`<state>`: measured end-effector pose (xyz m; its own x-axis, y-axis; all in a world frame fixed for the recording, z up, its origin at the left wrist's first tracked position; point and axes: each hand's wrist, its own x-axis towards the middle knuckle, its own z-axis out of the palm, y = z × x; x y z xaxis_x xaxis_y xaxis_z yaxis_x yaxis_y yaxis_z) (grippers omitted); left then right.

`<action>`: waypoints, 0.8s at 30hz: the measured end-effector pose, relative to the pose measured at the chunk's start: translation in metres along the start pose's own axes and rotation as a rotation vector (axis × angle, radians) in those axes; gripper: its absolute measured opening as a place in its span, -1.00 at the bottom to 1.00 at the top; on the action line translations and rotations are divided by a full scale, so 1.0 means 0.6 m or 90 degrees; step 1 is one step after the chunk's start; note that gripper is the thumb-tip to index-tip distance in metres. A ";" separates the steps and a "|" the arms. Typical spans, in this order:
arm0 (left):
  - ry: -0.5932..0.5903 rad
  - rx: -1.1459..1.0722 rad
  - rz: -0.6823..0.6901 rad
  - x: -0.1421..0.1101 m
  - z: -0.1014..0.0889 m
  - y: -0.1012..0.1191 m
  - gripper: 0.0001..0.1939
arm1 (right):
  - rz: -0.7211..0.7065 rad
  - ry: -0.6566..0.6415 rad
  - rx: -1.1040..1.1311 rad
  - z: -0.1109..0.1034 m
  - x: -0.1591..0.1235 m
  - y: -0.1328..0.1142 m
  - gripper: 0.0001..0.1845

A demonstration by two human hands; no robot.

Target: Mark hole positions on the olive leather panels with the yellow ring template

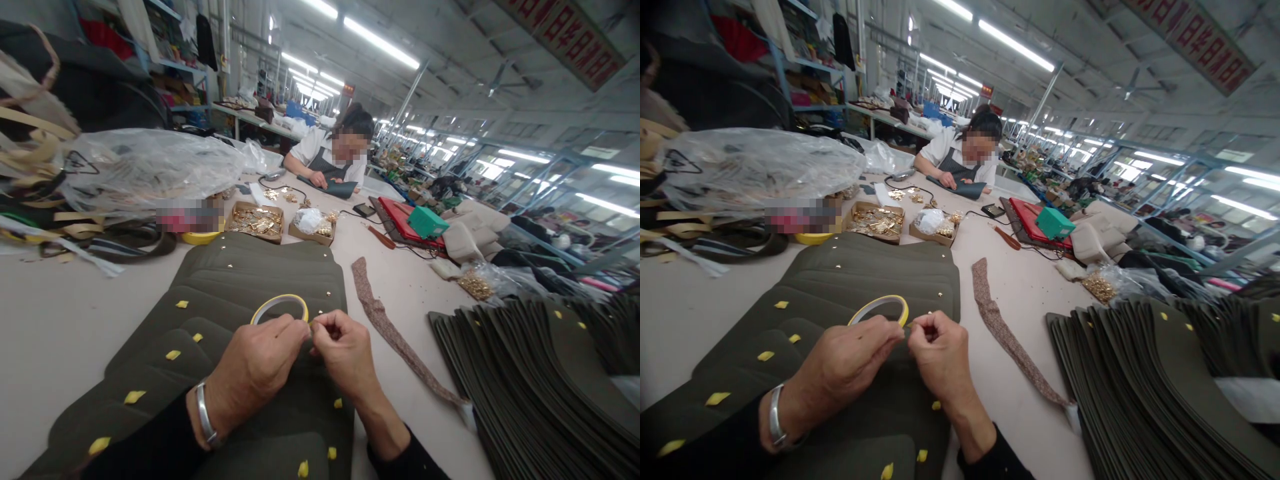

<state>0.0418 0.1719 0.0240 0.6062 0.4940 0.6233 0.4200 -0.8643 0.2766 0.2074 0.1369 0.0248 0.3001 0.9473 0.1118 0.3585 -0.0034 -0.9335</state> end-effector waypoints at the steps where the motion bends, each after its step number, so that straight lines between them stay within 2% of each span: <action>1: 0.004 0.000 -0.001 0.000 0.000 0.001 -0.80 | 0.024 0.019 0.010 -0.005 0.007 0.008 -0.89; 4: -0.063 0.028 -0.042 0.001 0.006 -0.006 -0.81 | 0.054 0.027 0.027 -0.020 0.025 0.036 -0.82; 9: -0.230 0.105 -0.113 0.013 0.019 -0.022 -0.87 | 0.002 -0.022 -0.009 -0.022 0.038 0.063 -0.80; 13: -0.270 0.109 -0.131 0.015 0.023 -0.020 -0.86 | -0.050 0.010 -0.037 -0.013 0.042 0.065 -0.84; 16: -0.293 0.081 -0.135 0.012 0.021 -0.017 -0.85 | -0.051 0.016 -0.009 -0.014 0.047 0.066 -0.82; 18: -0.301 0.050 -0.146 0.010 0.018 -0.017 -0.85 | -0.019 0.011 0.032 -0.020 0.049 0.064 -0.79; 20: -0.304 0.009 -0.156 0.009 0.015 -0.017 -0.86 | 0.050 -0.004 0.077 -0.031 0.048 0.061 -0.73; 24: -0.316 -0.039 -0.138 0.008 0.011 -0.015 -0.86 | 0.191 -0.107 0.069 -0.054 0.034 0.053 -0.70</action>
<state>0.0454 0.1830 0.0198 0.7625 0.6337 0.1306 0.5394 -0.7341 0.4125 0.2535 0.1458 0.0084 0.2254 0.9487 -0.2217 0.1780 -0.2639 -0.9480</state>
